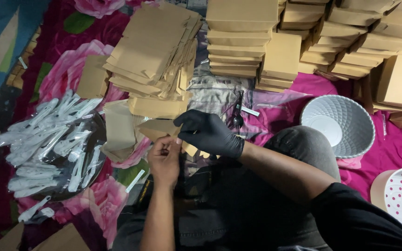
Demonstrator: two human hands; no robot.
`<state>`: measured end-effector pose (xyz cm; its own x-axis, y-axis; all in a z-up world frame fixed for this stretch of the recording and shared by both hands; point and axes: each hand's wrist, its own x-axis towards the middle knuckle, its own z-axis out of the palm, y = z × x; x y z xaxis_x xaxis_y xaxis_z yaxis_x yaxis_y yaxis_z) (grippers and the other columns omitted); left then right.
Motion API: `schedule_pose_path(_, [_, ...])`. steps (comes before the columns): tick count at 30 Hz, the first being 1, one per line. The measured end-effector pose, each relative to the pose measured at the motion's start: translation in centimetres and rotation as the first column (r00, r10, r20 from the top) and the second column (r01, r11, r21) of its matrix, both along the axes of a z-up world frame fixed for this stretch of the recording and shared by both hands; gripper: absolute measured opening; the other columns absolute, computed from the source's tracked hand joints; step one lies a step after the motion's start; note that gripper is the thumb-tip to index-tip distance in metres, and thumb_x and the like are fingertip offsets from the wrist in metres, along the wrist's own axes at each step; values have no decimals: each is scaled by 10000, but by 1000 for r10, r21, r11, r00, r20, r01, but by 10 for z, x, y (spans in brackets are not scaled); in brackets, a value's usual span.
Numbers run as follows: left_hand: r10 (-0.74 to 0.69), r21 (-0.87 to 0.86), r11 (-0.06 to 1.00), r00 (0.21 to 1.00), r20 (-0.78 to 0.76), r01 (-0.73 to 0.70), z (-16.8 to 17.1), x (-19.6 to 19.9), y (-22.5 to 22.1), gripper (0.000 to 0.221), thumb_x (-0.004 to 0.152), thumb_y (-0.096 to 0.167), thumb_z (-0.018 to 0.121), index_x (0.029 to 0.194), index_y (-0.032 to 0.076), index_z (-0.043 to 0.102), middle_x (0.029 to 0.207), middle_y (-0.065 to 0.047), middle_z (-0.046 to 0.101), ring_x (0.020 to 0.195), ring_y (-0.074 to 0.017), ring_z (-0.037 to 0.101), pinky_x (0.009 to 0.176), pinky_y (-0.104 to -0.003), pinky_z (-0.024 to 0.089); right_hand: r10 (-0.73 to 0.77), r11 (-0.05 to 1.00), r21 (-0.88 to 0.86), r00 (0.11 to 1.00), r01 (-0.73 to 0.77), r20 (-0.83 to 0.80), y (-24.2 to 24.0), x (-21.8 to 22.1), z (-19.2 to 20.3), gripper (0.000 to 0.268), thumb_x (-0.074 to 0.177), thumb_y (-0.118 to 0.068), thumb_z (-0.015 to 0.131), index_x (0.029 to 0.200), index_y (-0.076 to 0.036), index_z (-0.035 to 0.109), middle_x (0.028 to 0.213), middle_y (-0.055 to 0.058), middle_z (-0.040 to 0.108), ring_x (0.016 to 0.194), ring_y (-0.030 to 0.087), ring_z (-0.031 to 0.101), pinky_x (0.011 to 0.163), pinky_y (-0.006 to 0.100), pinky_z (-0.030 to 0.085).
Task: Folding flat cardboard templates into small boxes manually on the floor.
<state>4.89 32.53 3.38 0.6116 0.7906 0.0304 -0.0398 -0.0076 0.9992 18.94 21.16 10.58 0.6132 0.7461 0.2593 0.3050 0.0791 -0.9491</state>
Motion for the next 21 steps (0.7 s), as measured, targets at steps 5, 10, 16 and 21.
schedule_pose_path(5, [33, 26, 999, 999, -18, -32, 8, 1, -1, 78, 928, 61, 788, 969, 19, 737, 684, -53, 666, 644, -94, 619, 640, -240, 497, -29, 999, 20, 987, 27, 156, -1, 13, -8, 203, 818, -82, 805, 996, -143, 730, 787, 63, 748, 764, 279, 762, 642, 297, 578])
schedule_pose_path(10, [69, 108, 992, 995, -77, -60, -5, 0, 0, 117, 916, 106, 826, 963, 25, 755, 679, -64, 664, 658, -96, 610, 635, -251, 492, -39, 999, -10, 992, 40, 124, 1, 8, -36, 252, 795, -83, 819, 1012, -145, 706, 741, 33, 728, 758, 242, 759, 676, 293, 584])
schedule_pose_path(16, [93, 75, 993, 993, -78, -87, -1, 1, -5, 115, 869, 76, 861, 956, 45, 792, 626, -36, 659, 652, -72, 595, 628, -237, 491, -6, 940, -339, 998, 26, 60, -2, 11, -9, 302, 824, -221, 803, 1087, -177, 660, 753, -4, 772, 824, 260, 771, 795, 331, 574])
schedule_pose_path(21, [72, 39, 997, 992, -100, -69, 4, 2, -8, 115, 871, 67, 861, 963, 44, 796, 630, -60, 677, 677, -67, 611, 621, -232, 491, 29, 908, -414, 996, -61, -85, -5, 14, -4, 377, 802, -278, 782, 1139, -201, 631, 817, 18, 787, 911, 277, 769, 829, 382, 565])
